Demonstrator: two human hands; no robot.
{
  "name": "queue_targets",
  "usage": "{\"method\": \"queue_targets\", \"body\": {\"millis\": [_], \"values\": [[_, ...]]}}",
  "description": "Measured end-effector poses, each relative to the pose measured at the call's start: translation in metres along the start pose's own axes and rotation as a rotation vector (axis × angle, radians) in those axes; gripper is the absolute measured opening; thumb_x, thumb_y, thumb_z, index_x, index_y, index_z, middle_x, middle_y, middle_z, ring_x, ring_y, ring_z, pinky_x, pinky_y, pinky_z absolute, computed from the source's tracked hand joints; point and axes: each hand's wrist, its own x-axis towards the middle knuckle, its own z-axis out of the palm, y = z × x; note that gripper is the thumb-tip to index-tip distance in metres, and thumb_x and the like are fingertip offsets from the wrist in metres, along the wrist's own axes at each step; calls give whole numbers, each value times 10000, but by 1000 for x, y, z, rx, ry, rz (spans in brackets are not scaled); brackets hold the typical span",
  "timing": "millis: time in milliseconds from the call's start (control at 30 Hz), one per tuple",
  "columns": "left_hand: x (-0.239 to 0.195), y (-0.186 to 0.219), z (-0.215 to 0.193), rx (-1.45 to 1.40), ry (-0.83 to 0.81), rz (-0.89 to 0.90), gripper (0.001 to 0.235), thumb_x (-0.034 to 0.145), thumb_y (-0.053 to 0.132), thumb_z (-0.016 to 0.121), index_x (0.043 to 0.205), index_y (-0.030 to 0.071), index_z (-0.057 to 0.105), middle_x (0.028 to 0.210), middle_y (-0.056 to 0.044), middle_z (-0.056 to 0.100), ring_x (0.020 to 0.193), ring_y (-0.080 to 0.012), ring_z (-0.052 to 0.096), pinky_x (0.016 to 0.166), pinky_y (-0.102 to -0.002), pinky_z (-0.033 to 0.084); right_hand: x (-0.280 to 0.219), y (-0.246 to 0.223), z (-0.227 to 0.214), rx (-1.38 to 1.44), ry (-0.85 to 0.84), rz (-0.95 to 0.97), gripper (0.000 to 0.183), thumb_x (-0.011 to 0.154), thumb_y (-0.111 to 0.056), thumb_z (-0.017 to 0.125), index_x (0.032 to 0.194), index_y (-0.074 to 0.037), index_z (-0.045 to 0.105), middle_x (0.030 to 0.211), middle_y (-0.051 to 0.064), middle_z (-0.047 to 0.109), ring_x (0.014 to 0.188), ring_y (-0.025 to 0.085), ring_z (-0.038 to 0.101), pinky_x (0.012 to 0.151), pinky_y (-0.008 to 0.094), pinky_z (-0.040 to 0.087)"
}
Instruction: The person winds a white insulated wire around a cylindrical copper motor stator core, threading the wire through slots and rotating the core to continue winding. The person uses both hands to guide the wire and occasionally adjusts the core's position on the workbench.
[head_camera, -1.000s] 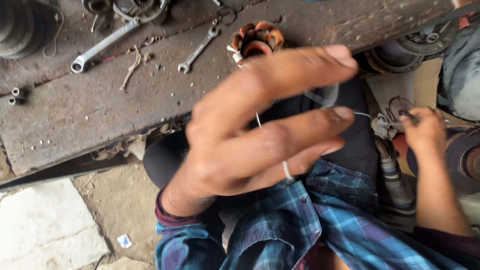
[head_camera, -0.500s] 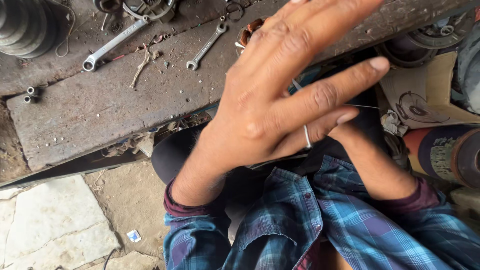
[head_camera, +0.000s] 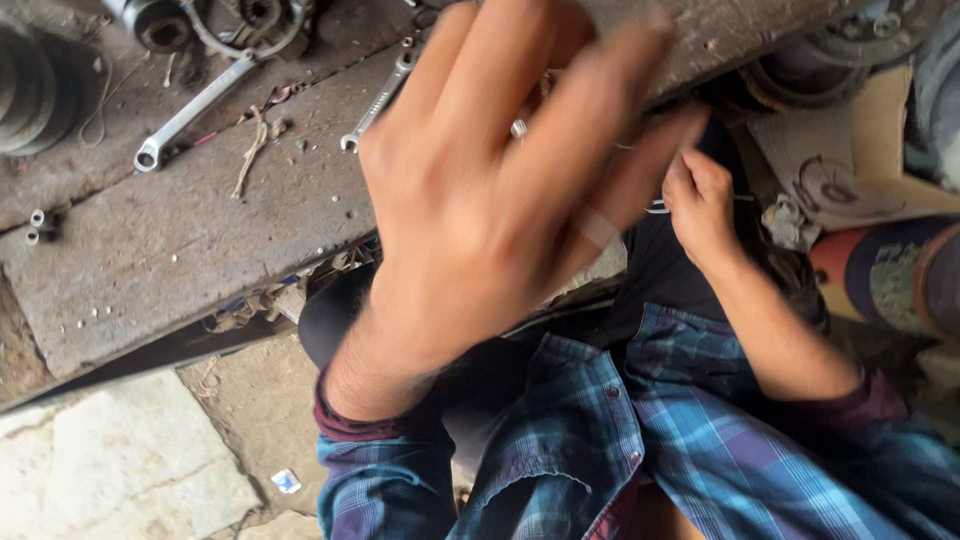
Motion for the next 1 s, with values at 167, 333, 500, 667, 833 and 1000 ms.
{"method": "queue_targets", "body": {"millis": [167, 333, 500, 667, 833, 1000], "values": [[14, -17, 35, -240, 51, -147, 255, 1059, 272, 821, 1169, 89, 683, 878, -58, 665, 730, -194, 644, 623, -324, 493, 9, -5, -4, -101, 114, 139, 275, 1147, -185, 545, 934, -29, 622, 643, -59, 408, 541, 28, 348, 475, 226, 273], [5, -39, 41, -677, 40, -319, 270, 1034, 139, 848, 981, -6, 626, 731, -106, 596, 614, -178, 535, 580, -304, 421, -6, -8, -21, -65, 157, 170, 294, 1154, -233, 552, 966, -23, 634, 651, -63, 419, 560, 27, 368, 500, 211, 293], [5, -44, 45, -428, 27, -17, 324, 909, 82, 828, 1156, 65, 620, 1040, -116, 653, 940, -253, 632, 816, -375, 535, -3, -11, -26, -149, 151, 145, 289, 1159, -217, 558, 975, -12, 645, 664, -61, 444, 579, 29, 390, 519, 212, 317], [9, -31, 69, -135, 18, 26, 441, 773, 61, 833, 1169, 119, 649, 1131, -170, 614, 1120, -366, 548, 901, -493, 448, 1, -17, -31, -195, 195, 140, 276, 1158, -209, 559, 986, -20, 661, 681, -69, 441, 591, 23, 374, 520, 211, 290], [2, -51, 83, -32, 41, -10, 436, 740, 237, 889, 1104, 99, 692, 1030, -131, 659, 1038, -351, 587, 878, -514, 441, -6, -10, -43, -221, 214, 134, 279, 1161, -188, 557, 960, -21, 656, 633, -62, 422, 546, 27, 359, 495, 229, 267], [1, -65, 94, 106, 80, -124, 364, 812, 284, 891, 1087, 115, 723, 984, -126, 668, 998, -360, 626, 875, -492, 486, -20, 8, -74, -162, 274, 137, 278, 1158, -174, 554, 930, -38, 635, 616, -72, 420, 511, 31, 351, 473, 247, 253]]}}
